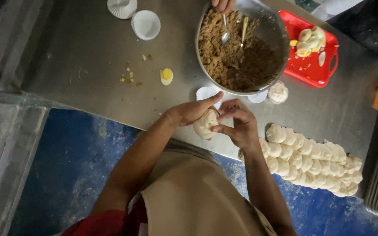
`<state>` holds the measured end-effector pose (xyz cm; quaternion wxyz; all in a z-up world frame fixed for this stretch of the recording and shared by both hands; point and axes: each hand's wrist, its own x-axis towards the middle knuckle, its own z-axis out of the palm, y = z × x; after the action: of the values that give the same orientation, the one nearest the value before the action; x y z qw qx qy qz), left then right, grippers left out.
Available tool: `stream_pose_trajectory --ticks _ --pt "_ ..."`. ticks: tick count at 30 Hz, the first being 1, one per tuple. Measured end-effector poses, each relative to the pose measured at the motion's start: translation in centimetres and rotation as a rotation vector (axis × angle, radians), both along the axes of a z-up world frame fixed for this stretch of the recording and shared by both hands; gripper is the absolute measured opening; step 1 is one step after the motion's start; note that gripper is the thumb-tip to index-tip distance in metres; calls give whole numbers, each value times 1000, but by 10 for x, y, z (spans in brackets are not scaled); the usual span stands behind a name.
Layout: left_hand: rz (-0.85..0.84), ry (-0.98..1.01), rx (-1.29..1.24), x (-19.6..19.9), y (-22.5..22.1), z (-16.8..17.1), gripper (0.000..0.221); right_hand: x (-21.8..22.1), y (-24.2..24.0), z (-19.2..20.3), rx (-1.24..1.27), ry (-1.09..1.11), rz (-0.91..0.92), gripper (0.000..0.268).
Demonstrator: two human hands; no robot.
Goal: The person prepares stuffed dough buns by hand, placing cooked filling and egg pieces into flattened dough circles, pinching the edges together to seal them, and placing the finished items onto a tray.
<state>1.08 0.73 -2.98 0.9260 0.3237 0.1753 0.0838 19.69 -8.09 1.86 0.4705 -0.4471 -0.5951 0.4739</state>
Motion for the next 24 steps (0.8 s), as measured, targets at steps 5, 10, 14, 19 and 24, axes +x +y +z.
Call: stream_pose_trajectory --ticks 5,10,14,19,24 --pt "-117 -12 -75 -9 -10 3 79 -6 -10 -31 -87 132 4 25" --pt "-63 34 -189 -14 -38 -46 82 -25 -37 -49 -235 345 29 24" --pt "27 137 14 -17 -54 -92 87 -36 -55 -54 -339 186 -2 61" --pt "97 447 -30 -30 -48 -90 88 -25 -58 -62 -369 34 -1 45" --pt "482 -81 -237 -71 -24 -68 77 -11 -38 -79 -287 146 -297 32"
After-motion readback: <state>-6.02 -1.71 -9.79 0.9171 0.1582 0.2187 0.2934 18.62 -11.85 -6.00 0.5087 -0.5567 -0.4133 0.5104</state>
